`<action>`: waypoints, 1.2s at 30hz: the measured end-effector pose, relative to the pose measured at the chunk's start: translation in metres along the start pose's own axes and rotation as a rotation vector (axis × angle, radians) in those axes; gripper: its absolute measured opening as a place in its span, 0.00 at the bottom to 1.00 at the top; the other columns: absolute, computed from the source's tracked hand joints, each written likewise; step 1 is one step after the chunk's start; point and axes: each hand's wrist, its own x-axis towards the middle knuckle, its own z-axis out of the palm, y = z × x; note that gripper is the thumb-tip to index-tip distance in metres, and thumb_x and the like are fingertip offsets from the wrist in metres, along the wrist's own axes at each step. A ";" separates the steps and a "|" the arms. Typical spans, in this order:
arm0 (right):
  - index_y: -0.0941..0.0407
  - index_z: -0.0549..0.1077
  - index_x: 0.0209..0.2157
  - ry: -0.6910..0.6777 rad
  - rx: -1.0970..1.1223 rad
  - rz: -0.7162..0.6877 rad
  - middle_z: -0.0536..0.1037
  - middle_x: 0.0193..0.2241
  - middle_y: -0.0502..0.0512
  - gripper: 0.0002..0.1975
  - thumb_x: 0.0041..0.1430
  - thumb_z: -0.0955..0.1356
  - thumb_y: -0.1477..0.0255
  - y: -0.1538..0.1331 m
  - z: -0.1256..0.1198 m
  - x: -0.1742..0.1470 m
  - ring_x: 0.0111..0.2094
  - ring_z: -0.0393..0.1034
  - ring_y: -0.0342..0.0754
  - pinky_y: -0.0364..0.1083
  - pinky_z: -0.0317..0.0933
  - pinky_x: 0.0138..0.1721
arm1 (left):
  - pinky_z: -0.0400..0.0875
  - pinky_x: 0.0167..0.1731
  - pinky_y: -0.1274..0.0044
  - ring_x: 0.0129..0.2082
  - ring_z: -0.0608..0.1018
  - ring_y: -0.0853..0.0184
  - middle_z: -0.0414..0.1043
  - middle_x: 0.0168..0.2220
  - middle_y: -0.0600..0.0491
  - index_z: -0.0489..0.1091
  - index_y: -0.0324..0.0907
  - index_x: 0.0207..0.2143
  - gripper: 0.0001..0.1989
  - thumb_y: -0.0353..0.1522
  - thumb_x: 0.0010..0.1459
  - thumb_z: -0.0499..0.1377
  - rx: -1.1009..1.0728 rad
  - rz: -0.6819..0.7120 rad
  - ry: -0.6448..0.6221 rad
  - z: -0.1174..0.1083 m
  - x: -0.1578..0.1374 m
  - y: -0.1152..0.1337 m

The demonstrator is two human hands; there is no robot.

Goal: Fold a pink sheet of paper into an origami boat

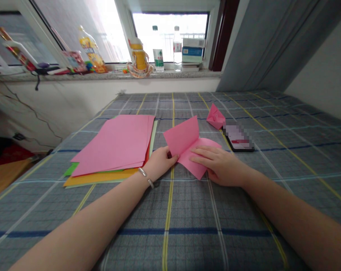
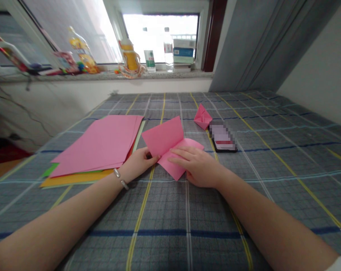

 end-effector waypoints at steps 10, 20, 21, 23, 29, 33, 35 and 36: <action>0.58 0.62 0.59 -0.035 0.013 -0.046 0.66 0.59 0.57 0.34 0.47 0.62 0.81 -0.003 0.003 0.001 0.59 0.57 0.51 0.53 0.52 0.60 | 0.69 0.37 0.75 0.35 0.76 0.63 0.76 0.31 0.52 0.73 0.41 0.37 0.10 0.34 0.52 0.60 0.086 0.061 -0.021 -0.001 0.000 0.001; 0.56 0.62 0.59 -0.152 0.104 -0.030 0.65 0.59 0.59 0.34 0.47 0.65 0.75 -0.013 0.002 0.003 0.59 0.59 0.52 0.53 0.53 0.59 | 0.67 0.32 0.77 0.31 0.75 0.67 0.75 0.31 0.53 0.71 0.41 0.45 0.16 0.34 0.52 0.60 0.018 0.068 -0.103 -0.005 -0.003 0.010; 0.56 0.62 0.59 -0.156 0.116 -0.019 0.65 0.59 0.59 0.35 0.46 0.65 0.75 -0.014 0.002 0.003 0.59 0.59 0.52 0.53 0.53 0.59 | 0.67 0.32 0.77 0.31 0.75 0.66 0.75 0.31 0.53 0.71 0.41 0.44 0.16 0.34 0.52 0.59 0.027 0.063 -0.098 -0.006 -0.003 0.011; 0.56 0.62 0.59 -0.157 0.136 -0.004 0.65 0.59 0.60 0.37 0.44 0.66 0.75 -0.016 0.000 0.003 0.58 0.59 0.53 0.54 0.52 0.59 | 0.67 0.32 0.77 0.31 0.75 0.66 0.76 0.32 0.52 0.72 0.40 0.41 0.13 0.35 0.53 0.58 0.046 0.057 -0.091 -0.006 -0.003 0.010; 0.57 0.64 0.58 -0.169 0.156 0.018 0.65 0.58 0.60 0.36 0.43 0.67 0.74 -0.019 -0.003 0.003 0.58 0.59 0.53 0.52 0.52 0.59 | 0.66 0.30 0.77 0.29 0.75 0.66 0.77 0.33 0.52 0.73 0.40 0.37 0.12 0.37 0.56 0.55 0.077 0.032 -0.059 -0.003 -0.003 0.007; 0.58 0.66 0.57 -0.163 0.094 0.011 0.68 0.56 0.61 0.31 0.47 0.67 0.75 -0.021 -0.001 0.005 0.56 0.62 0.53 0.52 0.54 0.58 | 0.64 0.29 0.78 0.28 0.75 0.66 0.77 0.32 0.53 0.73 0.40 0.38 0.13 0.38 0.58 0.53 0.073 0.022 -0.045 -0.003 -0.002 0.004; 0.58 0.68 0.54 -0.151 0.067 0.005 0.71 0.53 0.60 0.26 0.51 0.66 0.75 -0.021 0.001 0.007 0.53 0.65 0.53 0.52 0.57 0.55 | 0.64 0.29 0.78 0.29 0.75 0.66 0.77 0.33 0.54 0.73 0.40 0.37 0.14 0.39 0.59 0.52 0.045 0.038 -0.051 -0.003 -0.002 0.003; 0.57 0.70 0.53 -0.140 0.064 0.008 0.73 0.52 0.59 0.23 0.53 0.65 0.75 -0.021 0.001 0.007 0.51 0.67 0.52 0.52 0.58 0.54 | 0.64 0.29 0.78 0.30 0.75 0.66 0.77 0.33 0.54 0.73 0.40 0.37 0.14 0.39 0.59 0.52 0.036 0.044 -0.055 -0.003 -0.002 0.002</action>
